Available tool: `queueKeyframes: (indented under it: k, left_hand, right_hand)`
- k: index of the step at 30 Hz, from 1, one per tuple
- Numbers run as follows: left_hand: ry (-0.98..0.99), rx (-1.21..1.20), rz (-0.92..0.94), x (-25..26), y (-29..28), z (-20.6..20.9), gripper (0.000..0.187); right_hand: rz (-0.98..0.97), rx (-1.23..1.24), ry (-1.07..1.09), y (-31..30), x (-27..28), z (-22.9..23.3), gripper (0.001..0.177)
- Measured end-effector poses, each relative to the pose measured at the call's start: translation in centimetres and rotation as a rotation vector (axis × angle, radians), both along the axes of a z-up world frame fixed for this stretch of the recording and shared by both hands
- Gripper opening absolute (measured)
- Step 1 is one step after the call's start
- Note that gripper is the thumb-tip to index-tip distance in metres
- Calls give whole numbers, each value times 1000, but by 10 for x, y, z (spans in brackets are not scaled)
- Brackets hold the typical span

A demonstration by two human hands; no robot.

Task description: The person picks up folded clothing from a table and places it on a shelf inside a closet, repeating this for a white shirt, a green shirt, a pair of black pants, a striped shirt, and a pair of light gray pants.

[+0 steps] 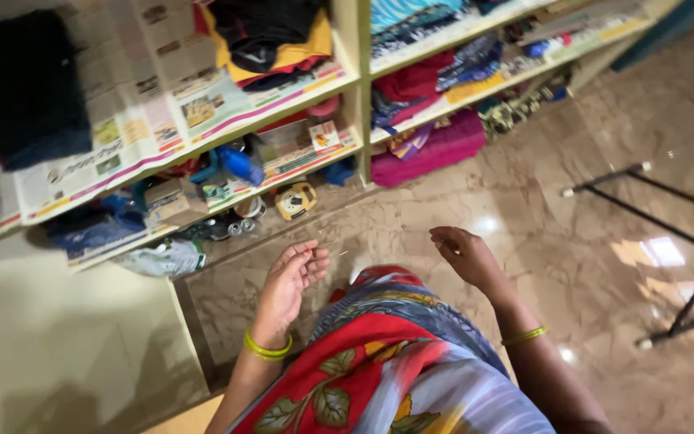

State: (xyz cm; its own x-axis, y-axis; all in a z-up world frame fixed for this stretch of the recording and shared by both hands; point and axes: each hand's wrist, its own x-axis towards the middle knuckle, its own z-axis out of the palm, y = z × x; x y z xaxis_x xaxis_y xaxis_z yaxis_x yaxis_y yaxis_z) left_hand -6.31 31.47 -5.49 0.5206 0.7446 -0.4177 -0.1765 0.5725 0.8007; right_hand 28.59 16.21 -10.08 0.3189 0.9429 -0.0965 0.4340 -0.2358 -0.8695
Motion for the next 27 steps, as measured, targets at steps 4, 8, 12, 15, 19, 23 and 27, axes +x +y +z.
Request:
queueKeyframes:
  k: [4,8,12,15,19,23,27]
  left_hand:
    - [-2,-33,-81,11,-1,-12,33]
    - [-12,-37,-165,33,0,-19,32]
    - [-13,-67,-279,63,-2,-20,30]
    - [-3,-46,-360,90,-7,-16,30]
    - [4,-10,-458,131,-16,-11,31]
    - [10,4,-543,177,-40,-7,30]
    - [57,-2,-602,228,-82,-7,30]
  right_hand:
    - [-19,-40,-62,-33,-6,12,25]
    - [-105,-115,-122,-61,-6,32,26]
    - [-214,-87,-93,-94,-1,41,27]
    - [-292,-58,-79,-126,6,38,29]
    - [-404,-82,-76,-165,21,25,28]
    - [-523,-92,-63,-212,41,16,28]
    - [-604,-96,-94,-265,67,9,29]
